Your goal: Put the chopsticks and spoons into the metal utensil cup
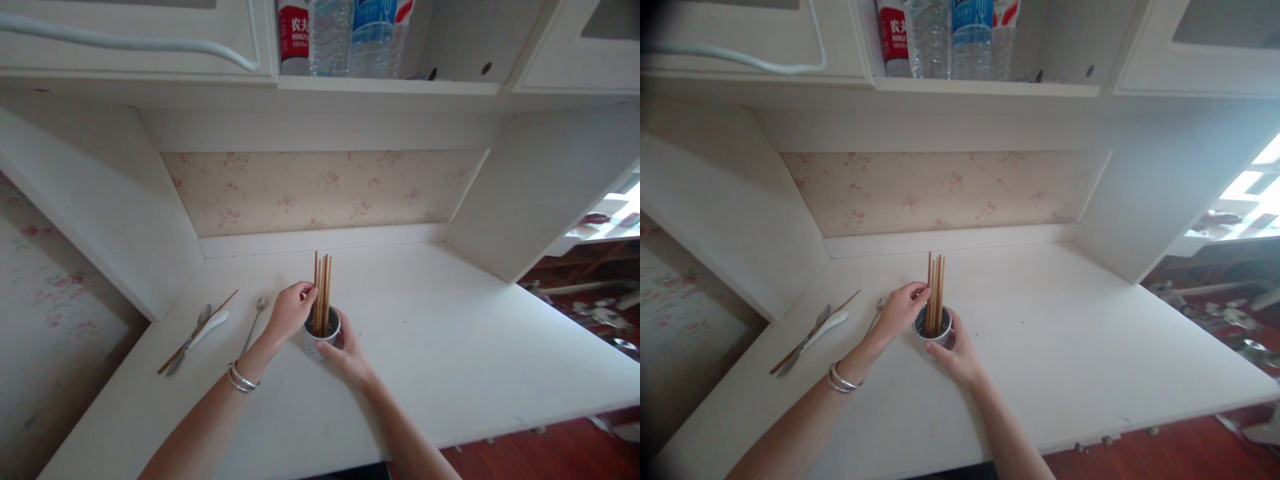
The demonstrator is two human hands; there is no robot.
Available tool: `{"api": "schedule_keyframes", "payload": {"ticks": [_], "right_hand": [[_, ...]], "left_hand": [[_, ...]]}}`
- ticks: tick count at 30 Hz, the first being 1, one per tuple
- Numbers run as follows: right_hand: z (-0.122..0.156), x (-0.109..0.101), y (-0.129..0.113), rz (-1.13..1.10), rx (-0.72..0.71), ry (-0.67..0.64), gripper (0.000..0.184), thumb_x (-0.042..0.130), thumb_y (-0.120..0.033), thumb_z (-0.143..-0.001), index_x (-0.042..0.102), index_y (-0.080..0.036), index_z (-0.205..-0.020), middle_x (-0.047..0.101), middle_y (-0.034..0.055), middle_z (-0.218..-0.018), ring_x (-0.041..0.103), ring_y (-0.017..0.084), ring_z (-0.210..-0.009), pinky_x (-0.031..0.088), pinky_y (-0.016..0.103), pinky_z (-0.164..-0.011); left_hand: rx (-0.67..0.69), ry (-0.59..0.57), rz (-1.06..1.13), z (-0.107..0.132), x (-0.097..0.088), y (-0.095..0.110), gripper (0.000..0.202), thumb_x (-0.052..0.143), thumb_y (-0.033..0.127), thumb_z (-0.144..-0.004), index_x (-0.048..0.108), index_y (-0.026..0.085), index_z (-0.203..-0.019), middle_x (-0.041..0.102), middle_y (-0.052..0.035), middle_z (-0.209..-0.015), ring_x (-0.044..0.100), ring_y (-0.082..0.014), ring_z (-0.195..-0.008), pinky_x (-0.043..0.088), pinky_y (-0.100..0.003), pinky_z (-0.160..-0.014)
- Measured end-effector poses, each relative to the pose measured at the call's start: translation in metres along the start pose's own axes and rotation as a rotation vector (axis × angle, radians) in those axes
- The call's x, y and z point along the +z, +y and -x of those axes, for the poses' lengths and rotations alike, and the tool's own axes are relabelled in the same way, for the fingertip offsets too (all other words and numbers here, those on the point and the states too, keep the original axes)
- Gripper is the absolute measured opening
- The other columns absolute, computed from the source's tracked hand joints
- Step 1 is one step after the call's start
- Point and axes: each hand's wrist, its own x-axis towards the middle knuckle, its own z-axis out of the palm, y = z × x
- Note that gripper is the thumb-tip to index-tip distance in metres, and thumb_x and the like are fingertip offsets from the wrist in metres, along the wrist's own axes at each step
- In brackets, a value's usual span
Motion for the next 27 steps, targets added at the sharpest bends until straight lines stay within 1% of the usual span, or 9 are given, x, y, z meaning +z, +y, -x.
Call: {"api": "schedule_keyframes", "payload": {"ticks": [6, 9, 14, 19, 23, 27], "right_hand": [[-0.0001, 0.0004, -0.0013, -0.015, 0.008, 0.003, 0.073, 0.079, -0.036, -0.076, 0.042, -0.027, -0.137, 0.058, 0.0093, -0.134, 0.058, 0.028, -0.119, 0.042, 0.047, -0.103], [-0.0005, 0.0003, -0.0024, -0.017, 0.007, 0.002, 0.073, 0.08, -0.036, -0.074, 0.043, -0.028, -0.136, 0.059, 0.0089, -0.134, 0.058, 0.029, -0.119, 0.042, 0.049, -0.103], [-0.0007, -0.0005, -0.0014, -0.025, 0.003, 0.004, 0.072, 0.08, -0.036, -0.074, 0.044, -0.027, -0.136, 0.058, 0.0099, -0.134, 0.058, 0.03, -0.118, 0.042, 0.051, -0.103], [-0.0007, -0.0004, -0.0004, -0.025, 0.011, 0.005, 0.073, 0.081, -0.035, -0.073, 0.044, -0.028, -0.136, 0.058, 0.0088, -0.134, 0.058, 0.029, -0.119, 0.041, 0.049, -0.104], [-0.0006, 0.0009, -0.0026, -0.054, 0.018, -0.003, 0.072, 0.08, -0.036, -0.074, 0.045, -0.027, -0.136, 0.059, 0.0091, -0.134, 0.058, 0.028, -0.119, 0.044, 0.047, -0.102], [-0.0005, 0.0005, -0.0031, -0.048, 0.018, 0.012, 0.072, 0.081, -0.036, -0.073, 0.045, -0.027, -0.135, 0.06, 0.0094, -0.133, 0.058, 0.029, -0.119, 0.044, 0.048, -0.102]], "left_hand": [[-0.007, -0.018, 0.02, 0.0013, 0.0016, -0.0005, 0.031, 0.048, 0.041, -0.091, 0.069, 0.02, -0.098, 0.075, -0.0054, -0.096, 0.068, -0.0188, -0.083, 0.051, -0.029, -0.078], [0.011, -0.012, 0.039, 0.0033, 0.0006, 0.0, 0.029, 0.05, 0.04, -0.09, 0.07, 0.02, -0.097, 0.075, -0.0052, -0.095, 0.069, -0.0192, -0.084, 0.052, -0.031, -0.079], [0.004, 0.011, 0.018, 0.0047, -0.0035, 0.0014, 0.027, 0.051, 0.039, -0.089, 0.07, 0.021, -0.096, 0.075, -0.0045, -0.092, 0.069, -0.0184, -0.081, 0.053, -0.028, -0.075], [0.013, 0.002, 0.011, 0.0056, -0.001, -0.001, 0.024, 0.053, 0.038, -0.089, 0.069, 0.021, -0.096, 0.075, -0.0038, -0.092, 0.069, -0.0181, -0.081, 0.053, -0.029, -0.078], [0.002, 0.011, 0.023, 0.0053, 0.0012, -0.0039, 0.025, 0.054, 0.039, -0.089, 0.069, 0.02, -0.096, 0.075, -0.0038, -0.093, 0.068, -0.0185, -0.082, 0.053, -0.031, -0.078], [-0.006, -0.019, 0.073, 0.0051, 0.0014, -0.0074, 0.026, 0.055, 0.04, -0.089, 0.069, 0.02, -0.097, 0.075, -0.0043, -0.094, 0.069, -0.0186, -0.084, 0.053, -0.031, -0.08]]}}
